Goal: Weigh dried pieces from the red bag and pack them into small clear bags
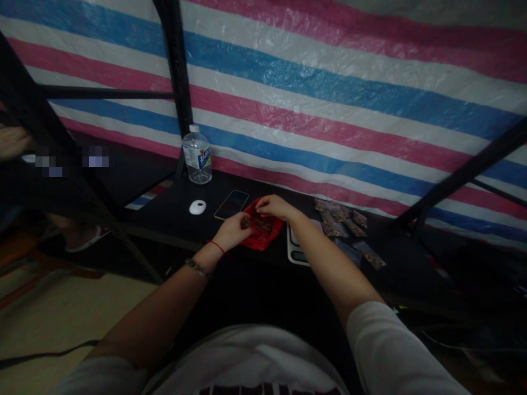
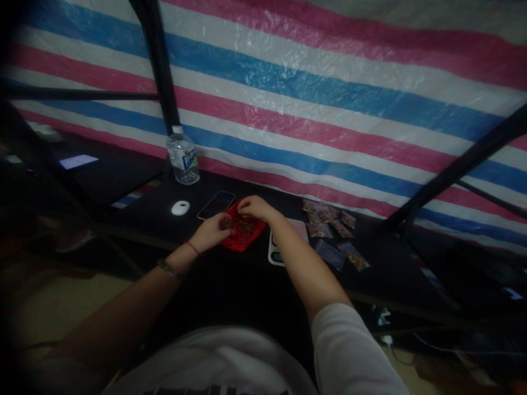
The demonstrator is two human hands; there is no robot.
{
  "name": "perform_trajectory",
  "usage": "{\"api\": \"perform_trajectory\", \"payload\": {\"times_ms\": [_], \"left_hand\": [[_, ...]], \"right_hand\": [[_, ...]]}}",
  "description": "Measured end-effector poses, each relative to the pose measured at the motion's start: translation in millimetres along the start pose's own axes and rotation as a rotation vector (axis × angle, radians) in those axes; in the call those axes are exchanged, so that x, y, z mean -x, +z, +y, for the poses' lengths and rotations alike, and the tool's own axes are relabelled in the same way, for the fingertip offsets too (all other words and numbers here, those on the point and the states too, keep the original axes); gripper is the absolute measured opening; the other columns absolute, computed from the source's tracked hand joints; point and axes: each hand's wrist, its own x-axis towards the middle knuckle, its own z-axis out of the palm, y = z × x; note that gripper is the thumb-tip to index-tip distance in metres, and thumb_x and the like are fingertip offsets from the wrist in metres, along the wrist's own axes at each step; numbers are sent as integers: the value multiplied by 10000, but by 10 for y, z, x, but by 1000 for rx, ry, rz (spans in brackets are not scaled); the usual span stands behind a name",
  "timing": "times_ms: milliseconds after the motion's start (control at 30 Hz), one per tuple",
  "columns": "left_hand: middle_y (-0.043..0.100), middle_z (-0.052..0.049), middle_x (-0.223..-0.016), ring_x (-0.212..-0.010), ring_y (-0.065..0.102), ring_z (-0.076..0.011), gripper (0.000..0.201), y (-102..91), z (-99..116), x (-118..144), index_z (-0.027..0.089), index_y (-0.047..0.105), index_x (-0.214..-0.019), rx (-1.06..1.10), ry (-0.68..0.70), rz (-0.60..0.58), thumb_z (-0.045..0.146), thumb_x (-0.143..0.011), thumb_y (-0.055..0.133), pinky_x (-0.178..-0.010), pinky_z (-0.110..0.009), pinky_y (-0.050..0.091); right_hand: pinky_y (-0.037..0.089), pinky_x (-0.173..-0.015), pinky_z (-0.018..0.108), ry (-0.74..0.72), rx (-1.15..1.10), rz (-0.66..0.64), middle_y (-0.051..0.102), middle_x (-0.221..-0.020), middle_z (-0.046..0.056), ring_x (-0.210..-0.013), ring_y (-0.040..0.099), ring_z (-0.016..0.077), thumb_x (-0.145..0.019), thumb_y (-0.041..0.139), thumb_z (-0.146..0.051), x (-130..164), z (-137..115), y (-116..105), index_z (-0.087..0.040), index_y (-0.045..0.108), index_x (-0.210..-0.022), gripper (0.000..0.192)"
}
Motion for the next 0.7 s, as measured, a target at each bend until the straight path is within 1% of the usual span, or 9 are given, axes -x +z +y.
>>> {"api": "perform_trajectory", "payload": {"times_ms": [67, 133, 200, 300, 400, 567, 700], "left_hand": [[703, -51, -943, -842, 665, -197, 372, 25, 21, 1, 179, 602, -1064, 20, 12, 19, 273, -706, 637, -761, -293, 504], [702, -59, -977, -875, 666, -206, 401, 54, 38, -2, 180, 596, -1104, 35, 24, 31, 315, -729, 634, -776, -302, 507], [700, -72, -990, -896, 666, -221, 415, 81, 50, -6, 173, 598, -1114, 34, 22, 51, 354, -742, 632, -775, -311, 508], [700, -93, -993, -915, 665, -239, 431, 103, 58, -11, 150, 600, -1112, 38, 5, 80, 372, -744, 638, -773, -321, 509], [700, -100, -1005, -928, 663, -244, 427, 102, 58, -14, 146, 602, -1111, 45, -5, 83, 356, -742, 643, -779, -323, 508], [697, -102, -1022, -937, 659, -244, 435, 90, 66, -12, 149, 595, -1133, 31, -16, 75, 336, -743, 642, -789, -325, 502], [692, -102, -1037, -937, 655, -243, 448, 102, 68, -12, 155, 578, -1172, 25, 24, 61, 313, -755, 620, -791, -331, 500]], "right_hand": [[454, -566, 183, -54, -45, -7, 651, -672, 6, -577, 585, 90, -678, 643, -147, 83, -131, 56, -126, 666, -788, 114], [465, -587, 194, -77, -64, -23, 661, -695, 11, -603, 599, 97, -696, 644, -164, 150, -243, 137, -130, 664, -810, 121], [477, -632, 205, -95, -5, -25, 675, -737, 14, -658, 619, 107, -707, 649, -161, 200, -331, 220, -137, 669, -827, 124], [482, -711, 210, -105, 153, -7, 698, -837, 19, -777, 643, 119, -729, 639, -131, 242, -416, 302, -153, 684, -879, 158], [484, -749, 219, -96, 209, -3, 705, -899, 28, -834, 650, 130, -749, 634, -131, 250, -436, 320, -158, 686, -943, 202], [495, -760, 233, -118, 162, 19, 703, -887, 41, -832, 650, 141, -761, 645, -174, 222, -378, 315, -145, 687, -948, 193], [518, -737, 227, -25, 54, 58, 696, -934, 53, -812, 649, 130, -845, 542, -201, 216, -360, 343, -149, 672, -989, 200]]}}
